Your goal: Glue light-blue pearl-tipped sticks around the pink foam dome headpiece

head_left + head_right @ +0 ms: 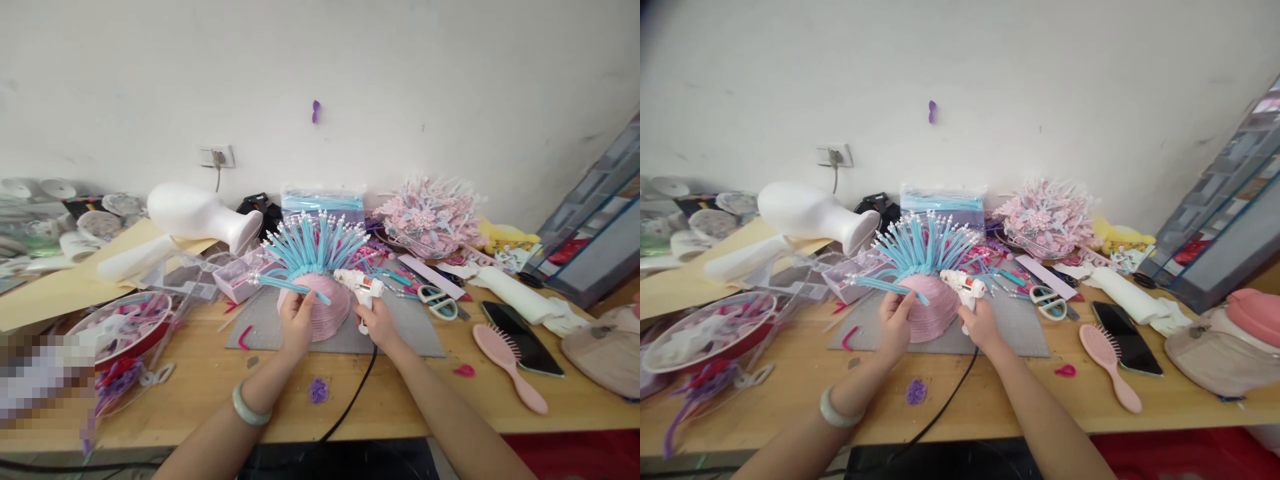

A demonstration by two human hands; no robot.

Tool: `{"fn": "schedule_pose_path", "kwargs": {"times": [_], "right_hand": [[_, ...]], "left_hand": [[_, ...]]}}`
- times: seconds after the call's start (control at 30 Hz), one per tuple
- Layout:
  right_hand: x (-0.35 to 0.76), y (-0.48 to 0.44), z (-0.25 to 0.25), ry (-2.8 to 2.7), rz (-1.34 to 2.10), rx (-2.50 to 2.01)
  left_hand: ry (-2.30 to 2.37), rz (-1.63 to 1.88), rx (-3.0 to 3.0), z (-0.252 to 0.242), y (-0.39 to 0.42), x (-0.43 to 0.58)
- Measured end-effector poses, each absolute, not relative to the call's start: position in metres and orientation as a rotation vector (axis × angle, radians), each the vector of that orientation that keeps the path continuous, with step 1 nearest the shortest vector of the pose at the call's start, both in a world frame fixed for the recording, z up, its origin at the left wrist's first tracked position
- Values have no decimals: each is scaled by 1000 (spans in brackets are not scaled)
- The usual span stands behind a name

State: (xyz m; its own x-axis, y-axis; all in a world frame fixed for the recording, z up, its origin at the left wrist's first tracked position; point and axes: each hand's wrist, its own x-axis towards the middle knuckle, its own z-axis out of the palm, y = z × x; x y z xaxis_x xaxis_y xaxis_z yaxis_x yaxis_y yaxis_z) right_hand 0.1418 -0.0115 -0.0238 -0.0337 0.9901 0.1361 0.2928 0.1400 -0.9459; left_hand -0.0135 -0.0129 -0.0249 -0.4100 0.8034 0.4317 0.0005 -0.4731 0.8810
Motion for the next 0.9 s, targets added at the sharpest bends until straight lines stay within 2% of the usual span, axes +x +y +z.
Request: {"fn": "schedule_pose_path", "kwargs": {"times": [0.9], "right_hand": [[155,-10,-26,-1648,793,-1344]], "left_hand": [[1109,1909,1220,-18,-15,-13]]}}
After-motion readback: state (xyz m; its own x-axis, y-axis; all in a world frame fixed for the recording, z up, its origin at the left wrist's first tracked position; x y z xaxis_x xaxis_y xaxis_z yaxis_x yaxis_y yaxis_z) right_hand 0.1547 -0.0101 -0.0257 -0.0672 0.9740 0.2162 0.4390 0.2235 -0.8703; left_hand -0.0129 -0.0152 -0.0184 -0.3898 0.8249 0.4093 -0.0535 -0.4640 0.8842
